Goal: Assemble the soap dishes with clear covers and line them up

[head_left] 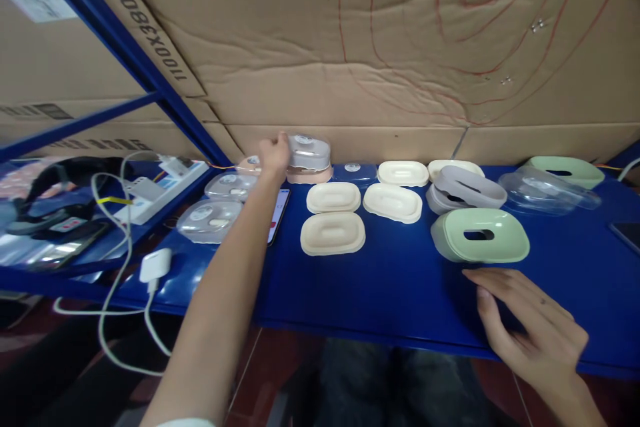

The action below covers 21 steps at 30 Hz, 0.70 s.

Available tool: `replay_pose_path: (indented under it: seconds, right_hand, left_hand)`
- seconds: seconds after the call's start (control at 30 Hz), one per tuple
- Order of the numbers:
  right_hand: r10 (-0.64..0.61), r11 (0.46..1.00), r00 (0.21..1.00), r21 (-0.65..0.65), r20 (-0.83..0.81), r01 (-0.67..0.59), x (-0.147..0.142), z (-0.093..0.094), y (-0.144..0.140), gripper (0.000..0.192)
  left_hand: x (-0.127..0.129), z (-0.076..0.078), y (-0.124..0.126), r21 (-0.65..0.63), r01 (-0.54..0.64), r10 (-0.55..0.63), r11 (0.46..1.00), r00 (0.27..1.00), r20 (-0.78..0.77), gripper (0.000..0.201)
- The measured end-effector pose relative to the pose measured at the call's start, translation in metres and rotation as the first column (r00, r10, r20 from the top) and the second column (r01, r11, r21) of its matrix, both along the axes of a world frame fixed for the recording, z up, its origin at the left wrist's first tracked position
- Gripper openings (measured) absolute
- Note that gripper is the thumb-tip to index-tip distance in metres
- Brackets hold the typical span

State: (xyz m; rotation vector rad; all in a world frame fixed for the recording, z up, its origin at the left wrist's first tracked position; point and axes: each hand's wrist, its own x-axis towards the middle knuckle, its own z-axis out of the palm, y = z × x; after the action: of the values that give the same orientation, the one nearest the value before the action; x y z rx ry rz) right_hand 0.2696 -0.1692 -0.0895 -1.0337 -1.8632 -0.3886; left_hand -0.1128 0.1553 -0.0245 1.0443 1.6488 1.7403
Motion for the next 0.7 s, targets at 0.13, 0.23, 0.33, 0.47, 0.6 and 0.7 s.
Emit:
replay_pose_path:
  seconds: [0.13, 0.23, 0.33, 0.47, 0.6, 0.7]
  right_hand:
    - [0.022, 1.0, 1.0, 0.008, -0.005, -0.022, 0.001, -0.001, -0.002, 0.033]
    - [0.029, 1.0, 1.0, 0.008, -0.007, -0.029, 0.001, -0.002, -0.003, 0.033]
    - [0.026, 1.0, 1.0, -0.001, -0.007, -0.026, 0.002, -0.003, -0.003, 0.03]
    - [0.026, 1.0, 1.0, 0.002, -0.002, -0.026, 0.004, -0.004, -0.002, 0.03]
    - [0.027, 1.0, 1.0, 0.015, 0.0, -0.027, 0.005, -0.005, -0.002, 0.031]
    - [0.017, 1.0, 1.0, 0.016, 0.004, -0.017, 0.006, -0.006, -0.003, 0.033]
  left_hand:
    - [-0.003, -0.008, 0.004, -0.109, -0.106, 0.076, 0.988, 0.965, -0.25, 0.027]
    - [-0.005, -0.005, 0.005, -0.176, -0.16, 0.079, 0.971, 0.915, -0.396, 0.024]
    - [-0.004, 0.001, 0.004, -0.196, -0.195, 0.075, 0.961, 0.867, -0.493, 0.026]
    - [0.004, 0.005, -0.008, -0.08, -0.252, 0.163, 0.965, 0.804, -0.572, 0.045]
    - [0.018, -0.006, -0.036, 0.171, -0.009, 0.143, 0.985, 0.591, -0.794, 0.051]
    - [0.027, -0.02, -0.052, 0.086, 0.233, 0.005, 0.969, 0.327, -0.945, 0.057]
